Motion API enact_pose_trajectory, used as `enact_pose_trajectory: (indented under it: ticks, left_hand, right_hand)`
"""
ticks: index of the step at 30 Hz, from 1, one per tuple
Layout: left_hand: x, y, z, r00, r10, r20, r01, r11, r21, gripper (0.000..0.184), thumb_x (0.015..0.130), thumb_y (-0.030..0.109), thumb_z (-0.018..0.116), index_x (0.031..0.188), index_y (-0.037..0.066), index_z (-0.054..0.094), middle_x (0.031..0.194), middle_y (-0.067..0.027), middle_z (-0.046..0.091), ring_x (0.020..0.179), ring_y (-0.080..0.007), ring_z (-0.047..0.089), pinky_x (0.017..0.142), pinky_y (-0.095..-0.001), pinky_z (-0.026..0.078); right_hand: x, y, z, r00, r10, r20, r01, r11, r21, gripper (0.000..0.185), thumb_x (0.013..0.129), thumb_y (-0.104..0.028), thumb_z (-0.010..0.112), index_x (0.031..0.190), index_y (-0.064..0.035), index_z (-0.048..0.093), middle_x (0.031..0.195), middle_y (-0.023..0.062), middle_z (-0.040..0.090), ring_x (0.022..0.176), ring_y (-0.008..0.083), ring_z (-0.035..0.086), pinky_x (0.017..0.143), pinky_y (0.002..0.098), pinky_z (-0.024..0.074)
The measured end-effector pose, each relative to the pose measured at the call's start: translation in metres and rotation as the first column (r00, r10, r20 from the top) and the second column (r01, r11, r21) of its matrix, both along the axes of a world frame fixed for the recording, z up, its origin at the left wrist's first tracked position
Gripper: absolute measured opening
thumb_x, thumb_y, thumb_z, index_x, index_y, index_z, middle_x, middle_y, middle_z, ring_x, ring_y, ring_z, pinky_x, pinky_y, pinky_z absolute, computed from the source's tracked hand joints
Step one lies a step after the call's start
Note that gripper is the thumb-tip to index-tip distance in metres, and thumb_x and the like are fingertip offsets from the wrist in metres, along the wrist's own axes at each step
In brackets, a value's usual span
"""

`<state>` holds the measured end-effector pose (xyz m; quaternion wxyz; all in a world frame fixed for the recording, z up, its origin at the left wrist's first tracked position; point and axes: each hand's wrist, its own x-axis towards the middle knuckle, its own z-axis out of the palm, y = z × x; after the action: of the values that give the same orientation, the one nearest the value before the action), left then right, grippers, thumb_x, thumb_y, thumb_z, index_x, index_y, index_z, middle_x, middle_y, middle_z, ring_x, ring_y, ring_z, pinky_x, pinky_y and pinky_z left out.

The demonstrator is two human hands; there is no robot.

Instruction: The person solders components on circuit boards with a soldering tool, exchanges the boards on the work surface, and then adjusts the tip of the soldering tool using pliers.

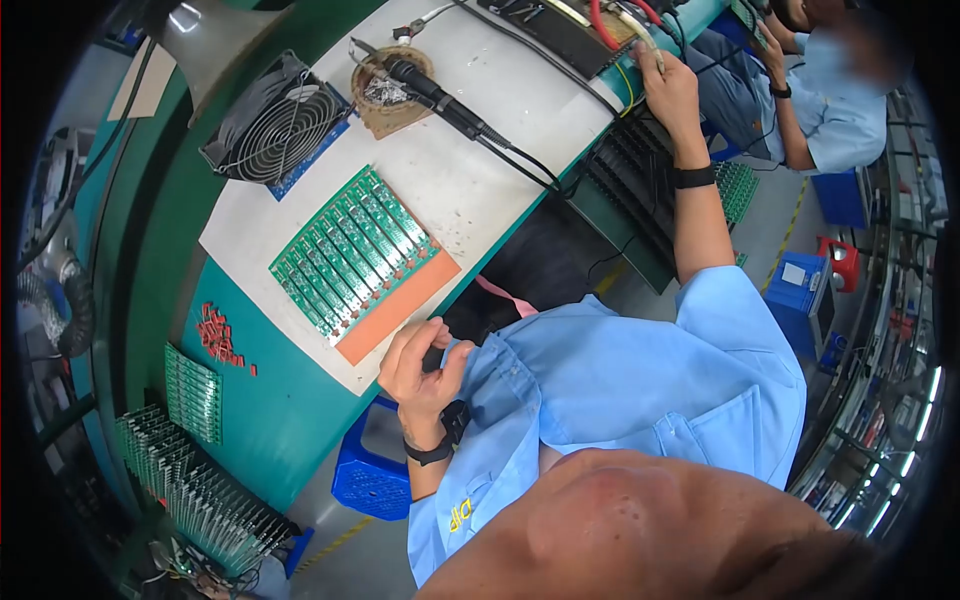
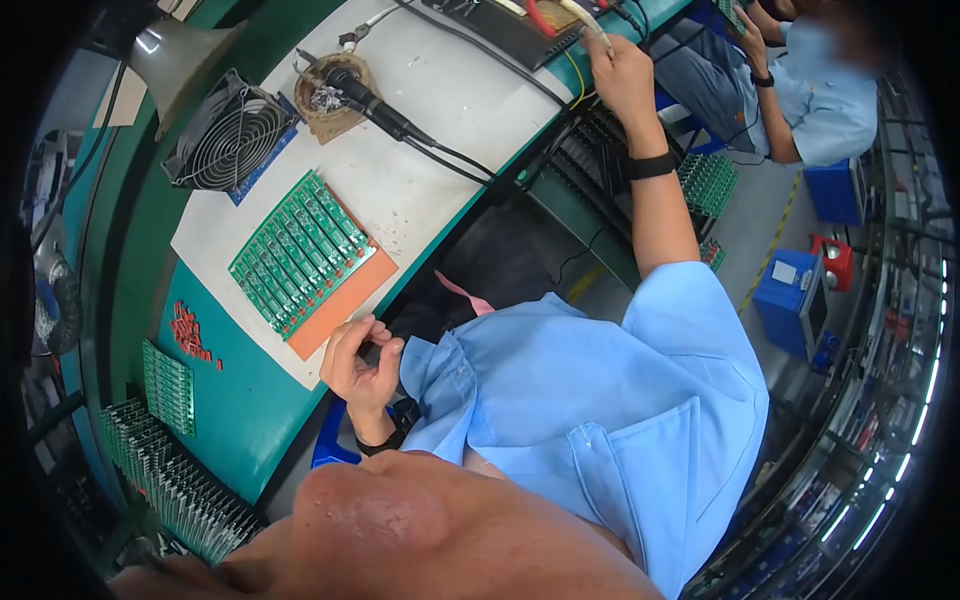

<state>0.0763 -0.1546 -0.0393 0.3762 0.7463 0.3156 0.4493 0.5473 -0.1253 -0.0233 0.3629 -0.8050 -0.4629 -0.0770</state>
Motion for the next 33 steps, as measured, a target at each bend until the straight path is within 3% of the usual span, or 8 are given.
enact_pose_trajectory:
  ticks: [3, 11, 15, 18, 23, 25, 29, 33]
  left_hand:
    - [0.0, 0.002, -0.002, 1.0, 0.014, 0.0, -0.014, 1.0, 0.008, 0.042, 0.07, 0.015, 0.09, 0.101, -0.004, 0.069, 0.08, -0.0108, 0.067, 0.064, -0.0189, 0.064, 0.058, -0.0284, 0.053]
    - [-0.005, 0.005, -0.003, 0.998, -0.036, -0.046, 0.039, 0.998, 0.056, 0.044, 0.075, 0.022, 0.089, 0.103, -0.004, 0.068, 0.082, -0.0118, 0.066, 0.065, -0.0186, 0.063, 0.059, -0.0276, 0.053]
    - [-0.006, 0.005, -0.004, 0.998, -0.055, -0.031, 0.056, 0.997, 0.05, 0.044, 0.075, 0.023, 0.089, 0.103, -0.004, 0.068, 0.082, -0.0118, 0.066, 0.065, -0.0189, 0.063, 0.059, -0.0277, 0.053]
    - [-0.005, 0.004, -0.004, 0.998, -0.057, -0.024, 0.058, 0.998, 0.038, 0.043, 0.074, 0.022, 0.089, 0.103, -0.003, 0.068, 0.082, -0.0117, 0.066, 0.065, -0.0188, 0.063, 0.059, -0.0279, 0.053]
    - [-0.004, 0.006, 0.0, 0.997, -0.075, -0.028, 0.076, 0.997, 0.031, 0.042, 0.073, 0.018, 0.089, 0.103, -0.003, 0.068, 0.084, -0.0118, 0.067, 0.067, -0.0188, 0.064, 0.06, -0.028, 0.053]
    - [-0.002, 0.005, 0.002, 0.997, -0.069, -0.021, 0.07, 0.997, 0.037, 0.041, 0.073, 0.016, 0.089, 0.103, -0.003, 0.068, 0.084, -0.0118, 0.067, 0.067, -0.0187, 0.064, 0.061, -0.028, 0.053]
    - [-0.003, 0.003, 0.003, 0.999, -0.042, -0.014, 0.043, 0.999, 0.034, 0.041, 0.071, 0.013, 0.089, 0.102, -0.004, 0.068, 0.085, -0.0119, 0.067, 0.069, -0.0184, 0.064, 0.062, -0.0278, 0.054]
    - [-0.001, 0.003, 0.004, 1.0, -0.025, 0.014, 0.025, 1.0, 0.013, 0.042, 0.07, 0.012, 0.09, 0.102, -0.004, 0.068, 0.086, -0.0122, 0.067, 0.07, -0.0184, 0.065, 0.063, -0.0278, 0.054]
  right_hand:
    - [-0.001, 0.004, 0.002, 0.995, -0.069, -0.072, 0.067, 0.997, -0.036, 0.036, 0.092, -0.038, 0.069, 0.098, -0.0028, 0.075, 0.079, 0.0144, 0.071, 0.072, 0.0294, 0.067, 0.069, 0.0377, 0.0512]
    - [0.0, 0.0, -0.002, 0.993, -0.097, -0.07, 0.1, 0.994, 0.041, 0.029, 0.087, -0.026, 0.077, 0.105, -0.0043, 0.074, 0.08, 0.009, 0.072, 0.073, 0.0173, 0.066, 0.067, 0.0314, 0.0509]
    - [-0.018, -0.015, 0.025, 0.995, 0.028, 0.095, -0.031, 0.999, 0.03, 0.04, 0.089, -0.023, 0.076, 0.122, -0.0033, 0.067, 0.104, 0.0073, 0.072, 0.091, 0.0142, 0.065, 0.081, 0.0243, 0.0493]
    - [-0.019, -0.025, 0.044, 0.991, 0.038, 0.13, -0.065, 0.975, 0.214, 0.048, 0.09, -0.023, 0.075, 0.131, -0.0035, 0.06, 0.115, 0.0098, 0.069, 0.104, 0.0159, 0.064, 0.089, 0.0269, 0.0495]
    - [-0.033, 0.035, 0.074, 0.871, 0.136, 0.471, -0.21, 0.972, 0.107, 0.046, 0.092, -0.024, 0.073, 0.13, -0.0025, 0.061, 0.11, 0.0078, 0.069, 0.101, 0.0145, 0.064, 0.087, 0.0262, 0.0497]
    - [-0.04, 0.06, 0.075, 0.899, 0.092, 0.428, -0.154, 0.982, 0.113, 0.043, 0.086, -0.033, 0.071, 0.116, -0.0025, 0.067, 0.11, 0.0202, 0.064, 0.104, 0.038, 0.059, 0.093, 0.0454, 0.0475]
    - [-0.051, 0.073, 0.088, 0.918, 0.111, 0.38, -0.062, 0.988, -0.139, 0.033, 0.085, -0.024, 0.068, 0.108, 0.0006, 0.069, 0.102, 0.0209, 0.064, 0.102, 0.0388, 0.058, 0.091, 0.0431, 0.0482]
    - [-0.056, 0.08, 0.083, 0.945, 0.059, 0.321, -0.045, 0.998, -0.05, 0.029, 0.086, -0.019, 0.066, 0.108, 0.0012, 0.068, 0.1, 0.0212, 0.064, 0.102, 0.0382, 0.059, 0.088, 0.0429, 0.0484]
